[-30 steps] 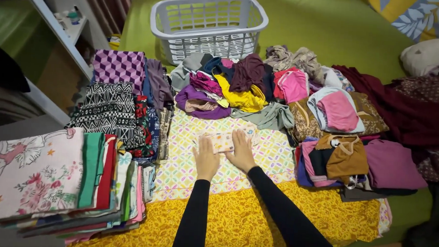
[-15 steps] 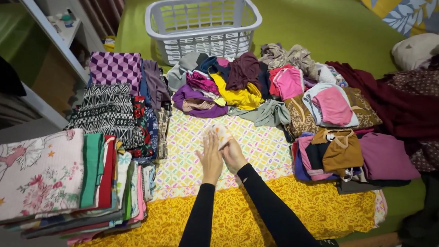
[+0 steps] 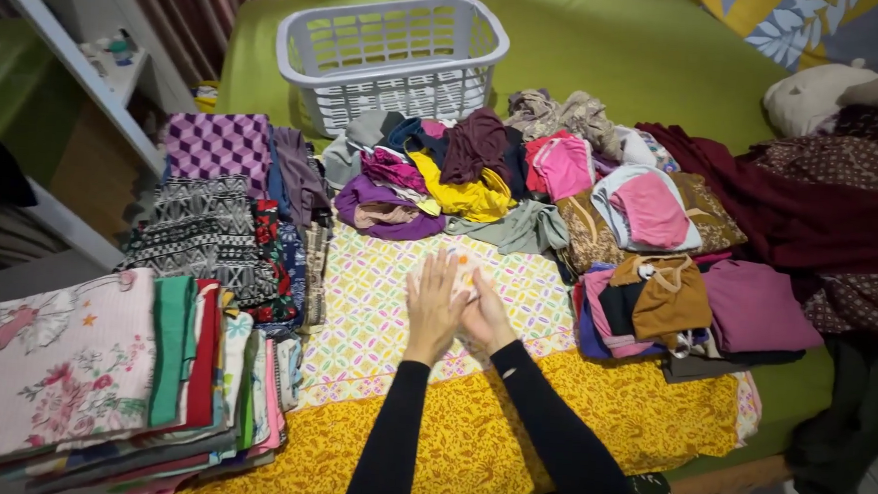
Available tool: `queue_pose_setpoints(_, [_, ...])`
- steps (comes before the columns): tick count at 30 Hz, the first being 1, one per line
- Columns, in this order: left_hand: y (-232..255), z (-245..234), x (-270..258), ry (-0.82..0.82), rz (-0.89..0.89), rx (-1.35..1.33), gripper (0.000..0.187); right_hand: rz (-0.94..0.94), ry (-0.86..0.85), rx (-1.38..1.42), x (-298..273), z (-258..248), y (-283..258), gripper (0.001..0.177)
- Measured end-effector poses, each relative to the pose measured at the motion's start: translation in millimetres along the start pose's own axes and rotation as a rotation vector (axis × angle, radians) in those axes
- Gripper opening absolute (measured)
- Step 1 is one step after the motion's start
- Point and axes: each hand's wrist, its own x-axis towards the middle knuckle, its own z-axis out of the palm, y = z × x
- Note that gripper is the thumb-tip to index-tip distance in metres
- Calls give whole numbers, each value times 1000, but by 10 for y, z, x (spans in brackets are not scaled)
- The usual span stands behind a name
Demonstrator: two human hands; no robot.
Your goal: Folding various garments on a bed and stacking them into neat piles.
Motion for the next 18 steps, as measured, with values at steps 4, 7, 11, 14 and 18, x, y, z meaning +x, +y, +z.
queue_pose_setpoints(4, [-401,87,-65,-94,-56,4,67,-169,-134,44,-105,39,-946,53])
queue_pose_setpoints(7, [-988,289,-226,-251,-289,278,69,-585,-48,-258,-265,22,-1923,47])
queue_pose_setpoints(11, [-1300,318,-296,-218,-343,419,72,-1225,485,-1276,-512,121,-2974,56])
queue_pose_setpoints(14, [-1315,373,-335,-183,-347,468,72,-1385,670,-1812,-600,220,-3320,71])
queue_pose_setpoints(18, [-1349,370,-344,-141,-327,509,71,-477,573,-2260,-306,-418,-3483,71])
